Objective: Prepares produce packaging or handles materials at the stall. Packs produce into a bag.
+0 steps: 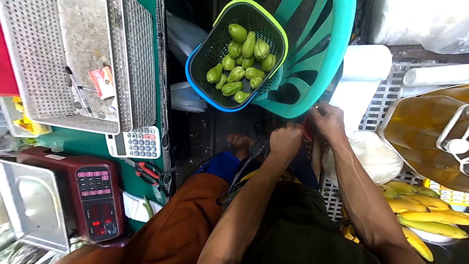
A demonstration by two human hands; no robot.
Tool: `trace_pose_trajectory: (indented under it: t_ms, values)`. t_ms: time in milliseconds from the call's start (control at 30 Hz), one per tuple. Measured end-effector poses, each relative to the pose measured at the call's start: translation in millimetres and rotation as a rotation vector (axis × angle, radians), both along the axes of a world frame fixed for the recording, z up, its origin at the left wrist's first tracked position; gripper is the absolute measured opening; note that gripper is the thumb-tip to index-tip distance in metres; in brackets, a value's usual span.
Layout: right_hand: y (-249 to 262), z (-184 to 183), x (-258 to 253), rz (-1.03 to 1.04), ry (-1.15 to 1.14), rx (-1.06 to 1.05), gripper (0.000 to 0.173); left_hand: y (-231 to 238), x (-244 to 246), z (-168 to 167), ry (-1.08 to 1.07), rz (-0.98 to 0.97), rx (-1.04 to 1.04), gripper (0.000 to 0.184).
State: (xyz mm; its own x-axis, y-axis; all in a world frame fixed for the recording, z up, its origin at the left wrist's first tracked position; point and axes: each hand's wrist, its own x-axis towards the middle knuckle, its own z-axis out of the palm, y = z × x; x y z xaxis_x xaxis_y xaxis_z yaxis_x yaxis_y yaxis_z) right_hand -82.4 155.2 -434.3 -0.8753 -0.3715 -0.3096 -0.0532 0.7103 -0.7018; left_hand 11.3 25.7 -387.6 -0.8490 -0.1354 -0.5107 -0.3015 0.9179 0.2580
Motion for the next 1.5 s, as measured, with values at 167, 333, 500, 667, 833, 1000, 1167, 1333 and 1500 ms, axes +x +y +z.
trace_pose_trajectory:
  t_ms: [167,333,500,667,833,1000,1167,1333,1500]
  values:
    - [1.9,-0.2,-1.5,-0.090,-0.029,-0.067,0.028,0.3,0.6,0.0,-0.038,0.007,0.009,0.018]
    - [3.7,-4.7,4.7,-0.193,0.004,-0.101,0.034,-0.4,1.0,-1.2,-0.055,0.000,0.021,0.018]
    - [0.3,-3.6,6.3,-0.147,-0.008,-0.097,0.031,0.5,1.8,-1.4,-0.056,-0.012,0.015,0.019]
    - [1.9,-6.5,9.7,-0.110,0.003,-0.083,0.031,1.5,0.3,-0.9,-0.061,-0.019,0.016,0.019]
    - [-4.2,-5.0,3.7,-0.065,0.084,-0.054,0.027,0.4,-1.3,2.7,-0.051,-0.005,0.007,0.017]
    - [-1.3,-7.5,7.8,-0.029,0.087,-0.008,0.025,-0.3,-1.3,1.3,-0.045,0.000,0.003,0.017]
    - [-1.2,-5.5,6.5,0.020,0.120,-0.024,0.026,-0.8,-1.6,2.3,-0.043,0.000,0.015,0.018]
    - [-0.2,-5.3,6.4,0.028,0.116,-0.022,0.025,-2.1,-3.3,3.8,-0.051,-0.008,0.023,0.019]
    - [0.2,-11.4,4.2,0.054,0.159,-0.024,0.024,-2.5,-3.3,4.4,-0.040,-0.001,0.014,0.018]
